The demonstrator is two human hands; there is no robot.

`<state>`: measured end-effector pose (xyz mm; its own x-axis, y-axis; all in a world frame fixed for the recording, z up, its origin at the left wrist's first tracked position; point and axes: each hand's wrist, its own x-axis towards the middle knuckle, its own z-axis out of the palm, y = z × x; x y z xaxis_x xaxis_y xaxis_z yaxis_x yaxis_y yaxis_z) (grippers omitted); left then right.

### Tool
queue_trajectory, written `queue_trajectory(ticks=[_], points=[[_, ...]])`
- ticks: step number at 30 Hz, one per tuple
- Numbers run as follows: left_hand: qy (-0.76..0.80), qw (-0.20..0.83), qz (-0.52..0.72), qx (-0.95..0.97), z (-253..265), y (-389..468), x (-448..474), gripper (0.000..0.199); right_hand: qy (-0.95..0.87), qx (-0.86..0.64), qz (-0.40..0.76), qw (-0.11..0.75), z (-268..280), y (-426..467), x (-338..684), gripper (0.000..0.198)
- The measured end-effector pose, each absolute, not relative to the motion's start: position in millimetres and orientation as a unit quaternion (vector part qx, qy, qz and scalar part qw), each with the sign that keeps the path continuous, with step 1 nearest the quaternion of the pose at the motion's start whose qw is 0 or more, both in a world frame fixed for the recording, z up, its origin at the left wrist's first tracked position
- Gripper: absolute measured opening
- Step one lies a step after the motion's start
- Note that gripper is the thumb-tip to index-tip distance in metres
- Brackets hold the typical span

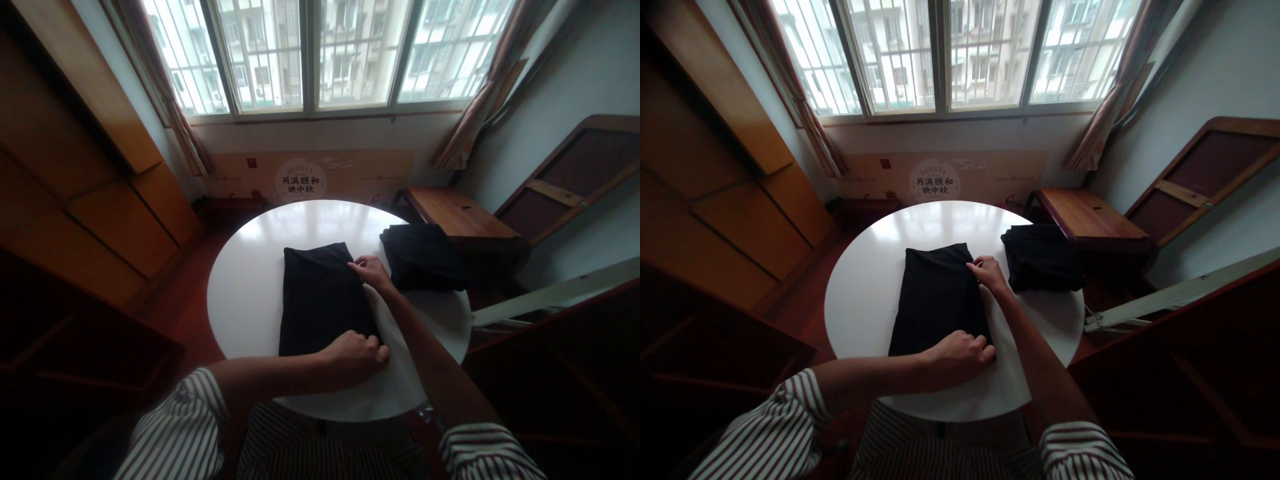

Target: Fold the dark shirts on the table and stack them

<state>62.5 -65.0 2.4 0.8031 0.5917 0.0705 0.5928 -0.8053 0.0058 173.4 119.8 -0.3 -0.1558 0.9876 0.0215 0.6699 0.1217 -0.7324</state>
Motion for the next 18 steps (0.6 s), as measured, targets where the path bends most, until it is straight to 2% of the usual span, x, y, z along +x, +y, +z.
queue_trajectory(ticks=[3,5,10,13,18], points=[[-0.318,0.012,-0.044,-0.947,6,-75,54,0.010,-0.744,-0.611,0.161,0.216,11,122,167,0.021],[-0.304,-0.001,-0.073,-0.950,14,-86,39,0.013,-0.766,-0.593,0.121,0.218,22,127,155,0.021],[-0.367,0.022,-0.136,-0.920,22,-117,-30,0.015,-0.844,-0.445,0.211,0.213,43,153,95,0.019],[-0.422,0.055,-0.184,-0.886,10,-135,-70,0.025,-0.862,-0.403,0.242,0.191,42,170,53,0.018],[-0.470,0.030,-0.178,-0.864,-12,-157,-99,0.041,-0.879,-0.362,0.282,0.129,27,186,7,0.013]])
